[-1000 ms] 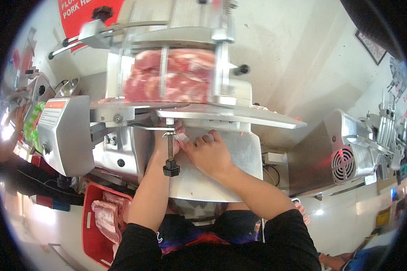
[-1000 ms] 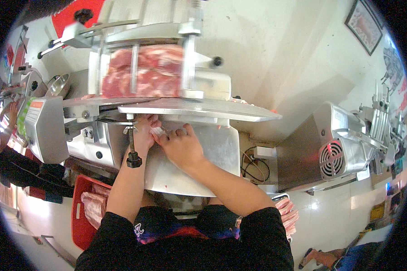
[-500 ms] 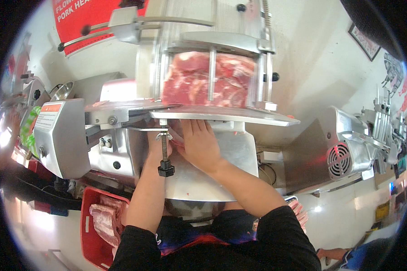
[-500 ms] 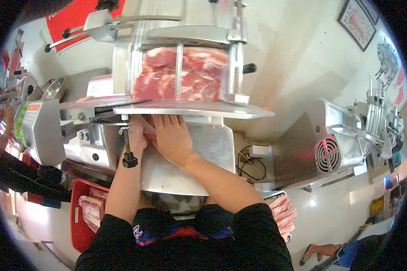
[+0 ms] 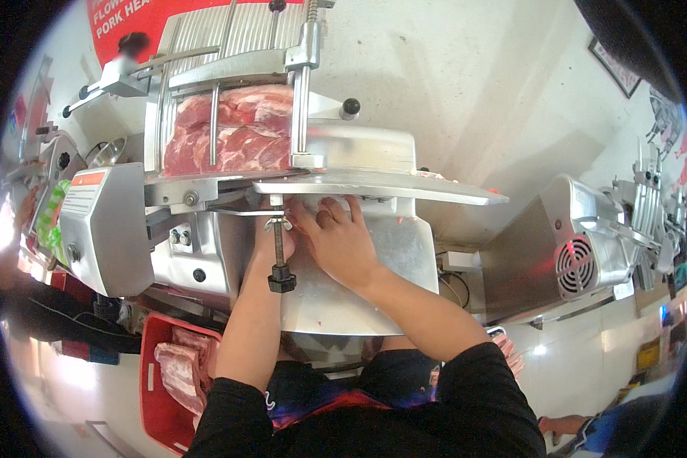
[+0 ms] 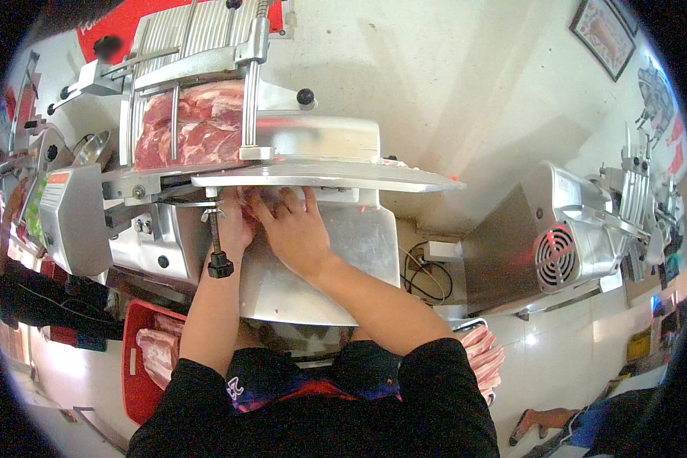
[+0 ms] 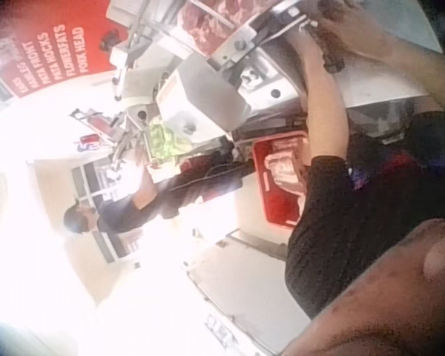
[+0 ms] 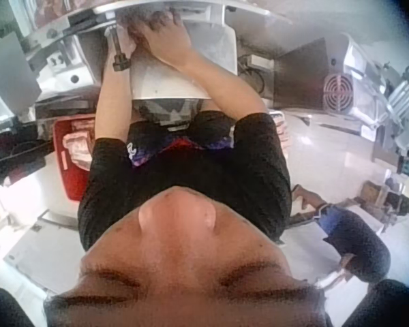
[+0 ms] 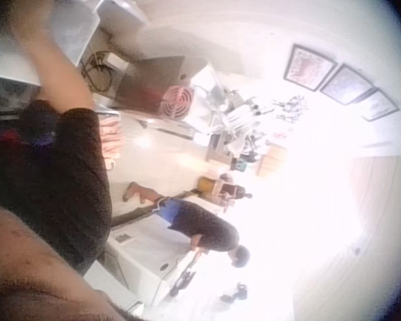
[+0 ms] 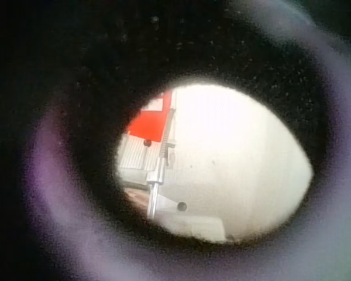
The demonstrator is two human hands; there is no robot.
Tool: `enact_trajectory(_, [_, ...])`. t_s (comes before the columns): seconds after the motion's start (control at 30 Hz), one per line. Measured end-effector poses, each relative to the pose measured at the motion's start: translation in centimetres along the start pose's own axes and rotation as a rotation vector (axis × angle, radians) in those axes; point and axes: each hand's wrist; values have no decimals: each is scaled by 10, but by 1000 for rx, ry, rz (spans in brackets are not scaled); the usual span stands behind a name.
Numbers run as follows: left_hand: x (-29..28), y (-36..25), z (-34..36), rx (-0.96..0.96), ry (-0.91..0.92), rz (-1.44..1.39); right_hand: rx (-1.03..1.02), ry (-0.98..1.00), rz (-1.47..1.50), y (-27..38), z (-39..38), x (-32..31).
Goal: The person operates a meat slicer to cut a large piece of pork into thin slices. They feed the meat through the machine repeatedly, collecting the resulting slices in a metal tray. The task involves handling the raw meat and the slicing equipment to produce a batch of sliced pork.
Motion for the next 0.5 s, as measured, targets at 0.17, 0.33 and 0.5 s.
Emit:
enact_trajectory(0.17, [-23, 9, 22, 45, 47, -56, -82, 123, -131, 8, -15, -15])
enact_trajectory(0.33, [-36, 21, 27, 49, 244, -241, -32, 189, -138, 13, -19, -23])
enact_trajectory(0.5, [-25, 8, 16, 35, 126, -179, 24, 129, -6, 7, -12, -18])
Point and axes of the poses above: each hand's wrist, its own z-axis towards the middle knuckle, its own x-axis out of the palm, y = z × x, and after that the axes turned 14 degrees about z, right-handed
